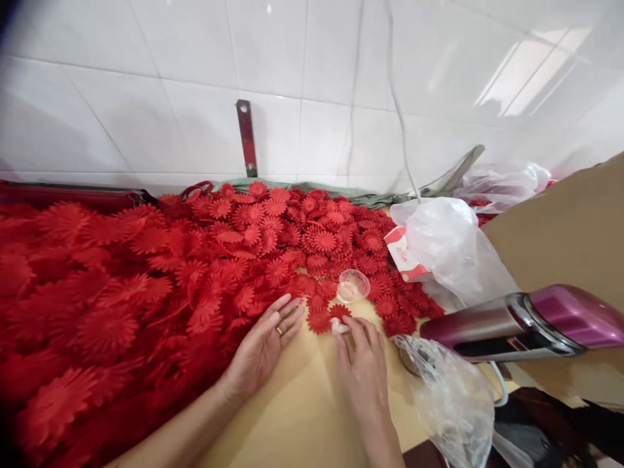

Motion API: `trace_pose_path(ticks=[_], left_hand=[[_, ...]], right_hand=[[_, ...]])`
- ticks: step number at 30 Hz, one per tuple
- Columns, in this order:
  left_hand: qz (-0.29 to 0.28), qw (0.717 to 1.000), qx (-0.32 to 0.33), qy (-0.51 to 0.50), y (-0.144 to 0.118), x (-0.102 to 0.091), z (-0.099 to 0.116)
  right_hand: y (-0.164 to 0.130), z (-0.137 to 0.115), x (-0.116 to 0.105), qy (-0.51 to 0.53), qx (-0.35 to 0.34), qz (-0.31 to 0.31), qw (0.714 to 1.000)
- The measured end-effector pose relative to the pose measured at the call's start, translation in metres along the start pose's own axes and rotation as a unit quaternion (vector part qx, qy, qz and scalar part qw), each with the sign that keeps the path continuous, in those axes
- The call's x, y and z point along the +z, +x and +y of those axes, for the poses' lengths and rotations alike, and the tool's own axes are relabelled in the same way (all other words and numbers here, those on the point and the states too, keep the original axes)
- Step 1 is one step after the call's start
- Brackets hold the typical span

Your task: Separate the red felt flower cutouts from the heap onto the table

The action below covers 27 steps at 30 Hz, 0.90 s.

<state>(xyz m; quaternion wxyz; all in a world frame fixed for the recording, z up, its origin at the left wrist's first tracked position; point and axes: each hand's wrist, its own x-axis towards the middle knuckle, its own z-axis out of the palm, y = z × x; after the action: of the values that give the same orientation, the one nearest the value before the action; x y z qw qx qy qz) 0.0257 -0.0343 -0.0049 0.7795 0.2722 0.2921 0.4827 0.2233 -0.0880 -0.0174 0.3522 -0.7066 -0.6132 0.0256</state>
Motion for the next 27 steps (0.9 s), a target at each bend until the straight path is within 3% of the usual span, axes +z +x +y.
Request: trace_pose_path(ticks=[2,4,7,10,13,16,19,22,24,27], left_hand=[[-0.024,0.994,0.060,0.093,-0.004,0.002,0.003],[-0.080,0.964,0.113,0.226,-0.008,0.004,0.007],[-0.174,0.878,0.155,0.417,-0.010,0.005,0.007],[-0.232,0.777,0.163,0.563,-0.008,0.005,-0.002],[-0.230,0.682,0.164,0.674,-0.005,0.003,-0.016],[-0.162,0.625,0.185,0.741,-0.003,-0.001,-0.026],[-0.070,0.603,0.205,0.768,-0.001,-0.008,-0.029],[0.004,0.609,0.214,0.764,0.000,-0.015,-0.027],[0.019,0.616,0.231,0.753,-0.001,-0.018,-0.024],[0.007,0.631,0.254,0.733,-0.004,-0.016,-0.021]], right_hand=[[-0.003,0.005,-0.002,-0.007,0.007,0.003,1.000],[-0.003,0.007,-0.002,-0.009,0.003,-0.006,1.000],[-0.001,0.002,-0.003,-0.007,-0.003,-0.037,0.999],[-0.001,-0.005,-0.007,-0.023,0.009,-0.053,0.998],[-0.005,-0.006,-0.017,-0.048,0.019,-0.061,0.997],[-0.006,0.000,-0.025,-0.047,0.014,-0.064,0.997],[0.008,0.011,-0.026,-0.059,0.021,-0.024,0.998],[0.032,0.026,-0.020,-0.126,0.023,0.050,0.990],[0.046,0.035,-0.015,-0.184,0.027,0.068,0.980],[0.058,0.044,-0.007,-0.268,0.050,0.032,0.961]])
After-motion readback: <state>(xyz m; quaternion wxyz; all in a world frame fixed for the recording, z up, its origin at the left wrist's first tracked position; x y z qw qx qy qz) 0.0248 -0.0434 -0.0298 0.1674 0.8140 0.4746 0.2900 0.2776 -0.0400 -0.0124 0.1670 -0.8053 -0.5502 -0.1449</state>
